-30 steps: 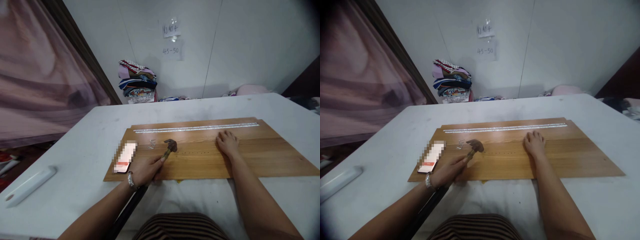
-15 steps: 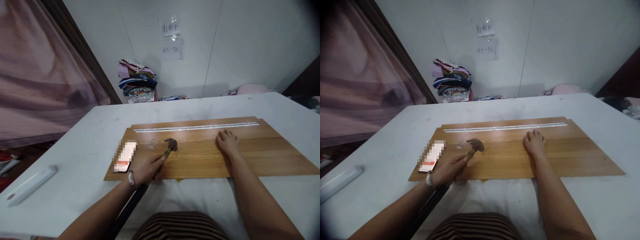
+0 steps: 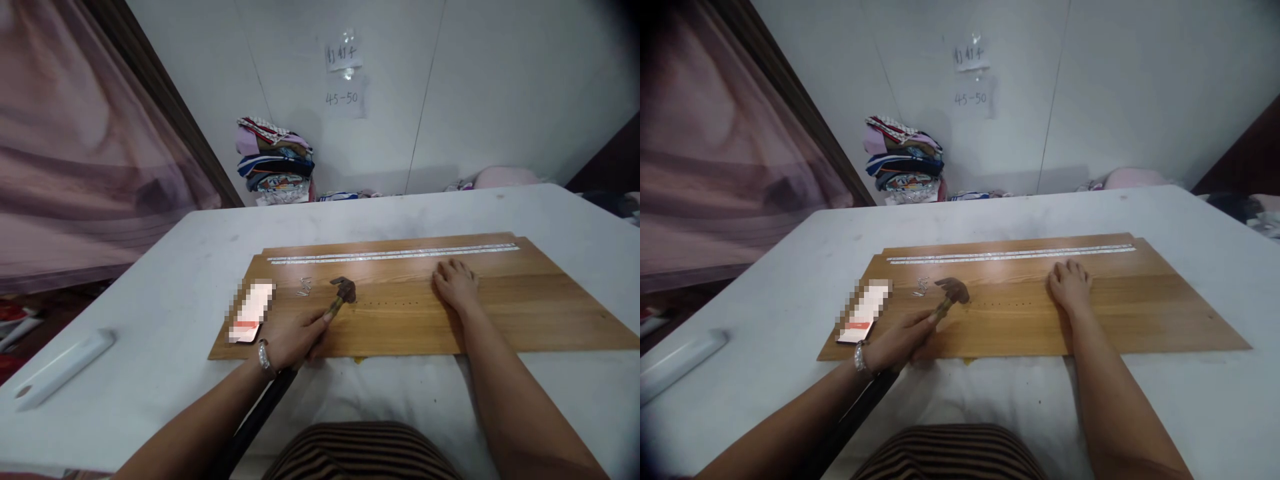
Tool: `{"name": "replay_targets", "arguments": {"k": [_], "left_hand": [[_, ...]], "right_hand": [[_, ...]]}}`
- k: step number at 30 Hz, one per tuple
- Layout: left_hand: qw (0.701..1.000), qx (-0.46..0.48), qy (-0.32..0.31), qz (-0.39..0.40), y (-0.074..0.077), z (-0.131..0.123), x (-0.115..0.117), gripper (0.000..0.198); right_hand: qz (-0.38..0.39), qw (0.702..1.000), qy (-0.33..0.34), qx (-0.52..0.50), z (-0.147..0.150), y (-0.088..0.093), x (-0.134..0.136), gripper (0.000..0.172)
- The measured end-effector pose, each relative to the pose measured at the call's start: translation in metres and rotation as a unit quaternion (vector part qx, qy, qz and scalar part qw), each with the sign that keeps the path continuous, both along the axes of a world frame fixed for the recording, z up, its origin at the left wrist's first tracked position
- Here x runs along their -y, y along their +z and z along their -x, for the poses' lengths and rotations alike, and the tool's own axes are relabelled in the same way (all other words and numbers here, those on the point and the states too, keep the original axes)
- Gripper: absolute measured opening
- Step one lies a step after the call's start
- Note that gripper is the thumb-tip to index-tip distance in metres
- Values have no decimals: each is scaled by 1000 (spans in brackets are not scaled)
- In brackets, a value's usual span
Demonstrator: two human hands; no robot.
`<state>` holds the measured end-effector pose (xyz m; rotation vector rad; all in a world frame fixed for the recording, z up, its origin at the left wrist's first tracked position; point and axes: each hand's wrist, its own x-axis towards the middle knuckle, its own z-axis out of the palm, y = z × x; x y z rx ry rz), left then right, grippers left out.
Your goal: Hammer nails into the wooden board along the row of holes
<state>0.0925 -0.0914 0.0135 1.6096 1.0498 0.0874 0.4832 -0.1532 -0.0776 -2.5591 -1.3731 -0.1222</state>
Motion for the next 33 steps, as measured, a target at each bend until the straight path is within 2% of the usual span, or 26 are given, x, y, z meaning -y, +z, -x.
{"name": "replay_targets", "arguments": {"k": [19,27,33], "left_hand": [[1000,0,-4,-1,3,0,1,55],[1000,3,-5,-8,-4,1,-2,54],[1000,7,-3,-1,1,1,-1,54]], "right_hand": [[-10,1000,-3,-12,1,0,0,42],[-19,1000,4,-5,0,-1,-1,39],[-9,1000,0,-5,-1,-1,-1,42]]}}
